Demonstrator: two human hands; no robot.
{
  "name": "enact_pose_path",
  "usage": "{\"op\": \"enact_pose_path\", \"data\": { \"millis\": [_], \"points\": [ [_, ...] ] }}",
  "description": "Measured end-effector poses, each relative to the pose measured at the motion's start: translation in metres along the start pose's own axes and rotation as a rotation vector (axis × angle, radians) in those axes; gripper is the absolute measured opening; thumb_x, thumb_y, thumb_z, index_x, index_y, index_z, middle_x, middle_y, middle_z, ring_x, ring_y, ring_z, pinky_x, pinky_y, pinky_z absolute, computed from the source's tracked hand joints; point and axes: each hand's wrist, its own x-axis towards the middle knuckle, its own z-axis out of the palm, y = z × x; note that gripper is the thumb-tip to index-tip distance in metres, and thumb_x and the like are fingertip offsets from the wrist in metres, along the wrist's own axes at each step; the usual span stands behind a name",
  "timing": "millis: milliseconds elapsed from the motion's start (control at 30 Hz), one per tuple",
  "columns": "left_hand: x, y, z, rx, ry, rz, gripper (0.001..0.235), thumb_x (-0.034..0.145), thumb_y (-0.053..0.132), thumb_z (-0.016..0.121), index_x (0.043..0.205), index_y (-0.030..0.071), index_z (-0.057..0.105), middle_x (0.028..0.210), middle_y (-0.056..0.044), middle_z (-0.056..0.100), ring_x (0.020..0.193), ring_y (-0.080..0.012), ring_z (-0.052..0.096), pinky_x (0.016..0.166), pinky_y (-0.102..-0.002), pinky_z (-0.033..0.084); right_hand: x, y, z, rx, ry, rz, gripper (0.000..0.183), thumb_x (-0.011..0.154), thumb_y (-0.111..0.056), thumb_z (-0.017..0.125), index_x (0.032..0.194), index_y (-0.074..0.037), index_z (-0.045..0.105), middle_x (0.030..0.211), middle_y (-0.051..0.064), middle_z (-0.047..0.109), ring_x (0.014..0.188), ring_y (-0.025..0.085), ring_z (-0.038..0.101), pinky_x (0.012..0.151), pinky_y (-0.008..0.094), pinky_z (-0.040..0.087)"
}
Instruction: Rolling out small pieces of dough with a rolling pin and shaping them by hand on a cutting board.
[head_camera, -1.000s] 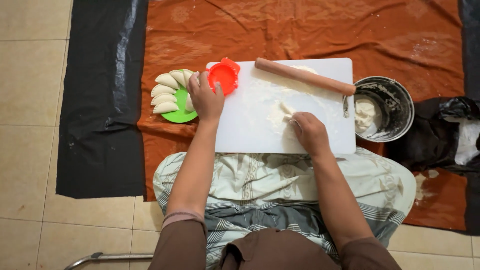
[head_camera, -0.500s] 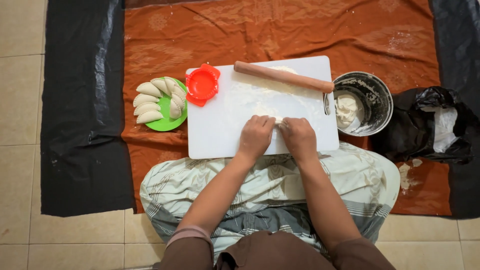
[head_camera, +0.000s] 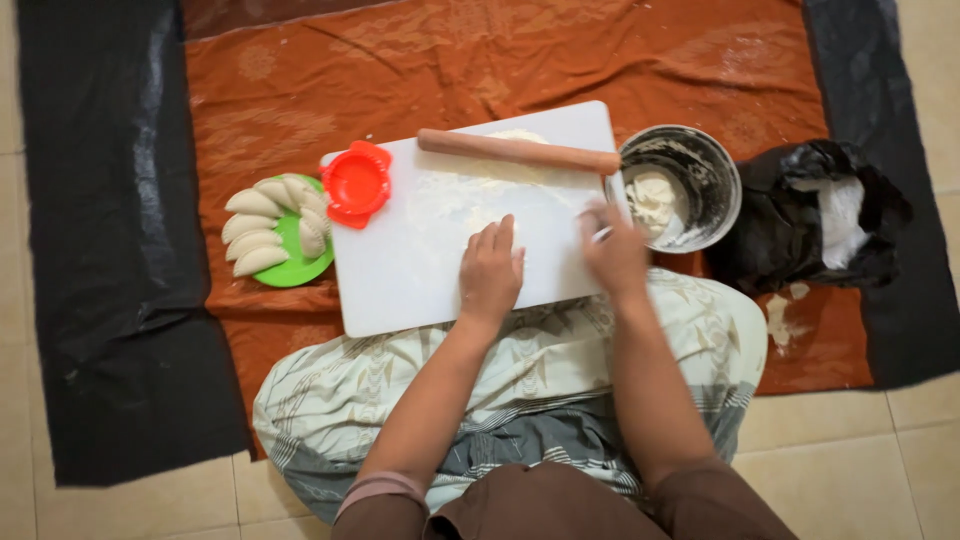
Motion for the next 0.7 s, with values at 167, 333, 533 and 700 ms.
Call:
{"op": "enact_pose_path", "data": {
  "millis": [167,333,533,700],
  "points": [
    [0.005,0.007,0.007,0.102,-0.033,0.126,0.032,0.095,0.007,0.066,0.127,0.004,0.064,0.111,-0.017,0.064,0.103,-0.0304,0.065,0.09,-0.04,0.057,0.078,0.127,-0.027,-0.233,-0.169,0.423,0.067,0.087,-0.04,0.08,0.141,-0.01,0.053,0.117,0.02,0.072,0.11,0.039,0.069,0.091,0.055,0.056],
    [0.028,0.019,0.012,0.061,-0.078,0.118,0.03,0.097,0.001,0.06,0.126,0.003,0.064,0.108,-0.015,0.063,0.1,-0.0273,0.065,0.089,-0.036,0.057,0.09,0.182,0.022,-0.293,-0.389,0.637,0.101,0.074,-0.038,0.091,0.149,0.002,0.037,0.135,0.035,0.059,0.127,0.051,0.059,0.102,0.066,0.049],
    [0.051,0.036,0.019,-0.041,-0.175,0.002,0.035,0.094,0.004,0.06,0.129,0.005,0.062,0.11,-0.014,0.064,0.103,-0.0278,0.065,0.09,-0.039,0.056,0.082,0.186,0.049,-0.358,-0.338,0.637,0.113,0.071,-0.02,0.09,0.155,0.012,0.021,0.132,0.045,0.051,0.125,0.066,0.052,0.106,0.067,0.046],
    [0.059,0.043,0.023,0.041,-0.288,-0.045,0.042,0.09,0.009,0.064,0.131,0.009,0.063,0.112,-0.012,0.066,0.102,-0.0263,0.065,0.087,-0.039,0.057,0.078,0.192,0.053,-0.343,-0.242,0.597,0.088,0.072,-0.008,0.087,0.143,0.016,0.041,0.122,0.04,0.057,0.115,0.063,0.059,0.102,0.066,0.049]
  ]
}}
